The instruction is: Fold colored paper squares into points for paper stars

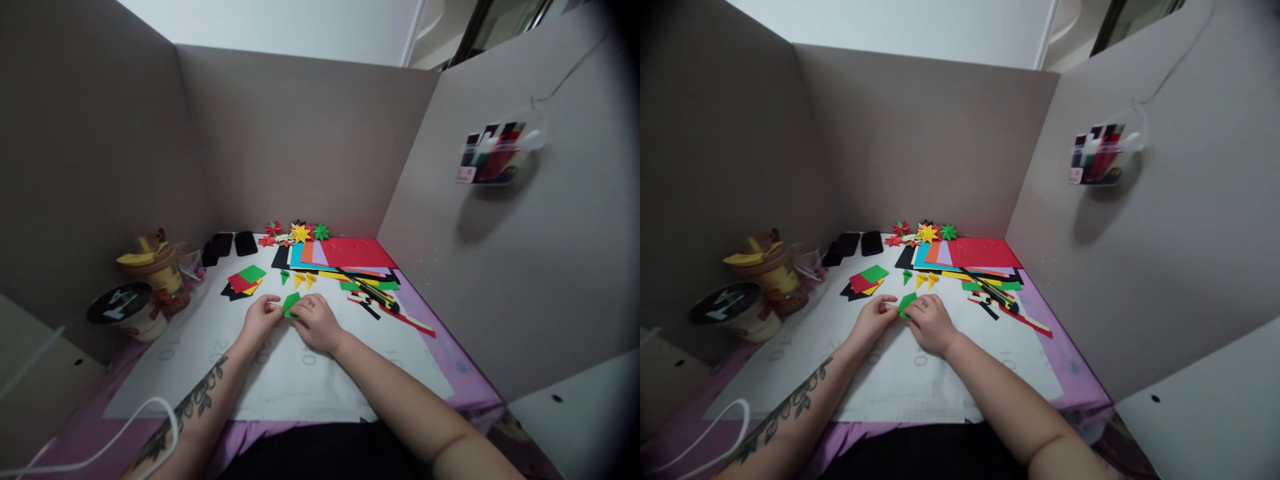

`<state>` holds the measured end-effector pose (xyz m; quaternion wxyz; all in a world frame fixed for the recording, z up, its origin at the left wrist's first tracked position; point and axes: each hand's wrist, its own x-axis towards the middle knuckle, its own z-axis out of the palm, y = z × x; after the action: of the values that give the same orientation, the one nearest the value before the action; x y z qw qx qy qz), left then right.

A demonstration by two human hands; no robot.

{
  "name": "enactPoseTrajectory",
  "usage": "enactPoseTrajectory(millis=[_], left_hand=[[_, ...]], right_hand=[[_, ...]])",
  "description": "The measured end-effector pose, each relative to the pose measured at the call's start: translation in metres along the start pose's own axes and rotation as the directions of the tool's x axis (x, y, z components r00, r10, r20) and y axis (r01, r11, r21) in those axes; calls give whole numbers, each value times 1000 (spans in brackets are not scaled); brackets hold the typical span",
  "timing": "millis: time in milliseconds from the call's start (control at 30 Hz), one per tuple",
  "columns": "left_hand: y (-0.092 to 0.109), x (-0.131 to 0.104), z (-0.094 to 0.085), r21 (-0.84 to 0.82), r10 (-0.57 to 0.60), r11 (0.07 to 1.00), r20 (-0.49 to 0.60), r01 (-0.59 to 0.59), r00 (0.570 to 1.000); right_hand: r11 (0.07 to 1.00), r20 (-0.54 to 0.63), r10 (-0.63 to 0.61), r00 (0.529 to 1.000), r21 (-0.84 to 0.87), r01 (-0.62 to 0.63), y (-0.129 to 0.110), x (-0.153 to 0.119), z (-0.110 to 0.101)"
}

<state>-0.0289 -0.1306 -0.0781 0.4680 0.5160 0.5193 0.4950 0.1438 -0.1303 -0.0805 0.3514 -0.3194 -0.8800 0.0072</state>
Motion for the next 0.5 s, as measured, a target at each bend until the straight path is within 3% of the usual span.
enactPoseTrajectory(millis=[267, 500], left_hand=[[2, -4, 4, -23, -13, 1000, 53, 14, 999], [-5, -1, 3, 190, 60, 979, 60, -70, 996]], right_hand=[[998, -53, 0, 999, -67, -4, 3, 1, 7], [963, 68, -271, 960, 21, 270, 17, 0, 5]])
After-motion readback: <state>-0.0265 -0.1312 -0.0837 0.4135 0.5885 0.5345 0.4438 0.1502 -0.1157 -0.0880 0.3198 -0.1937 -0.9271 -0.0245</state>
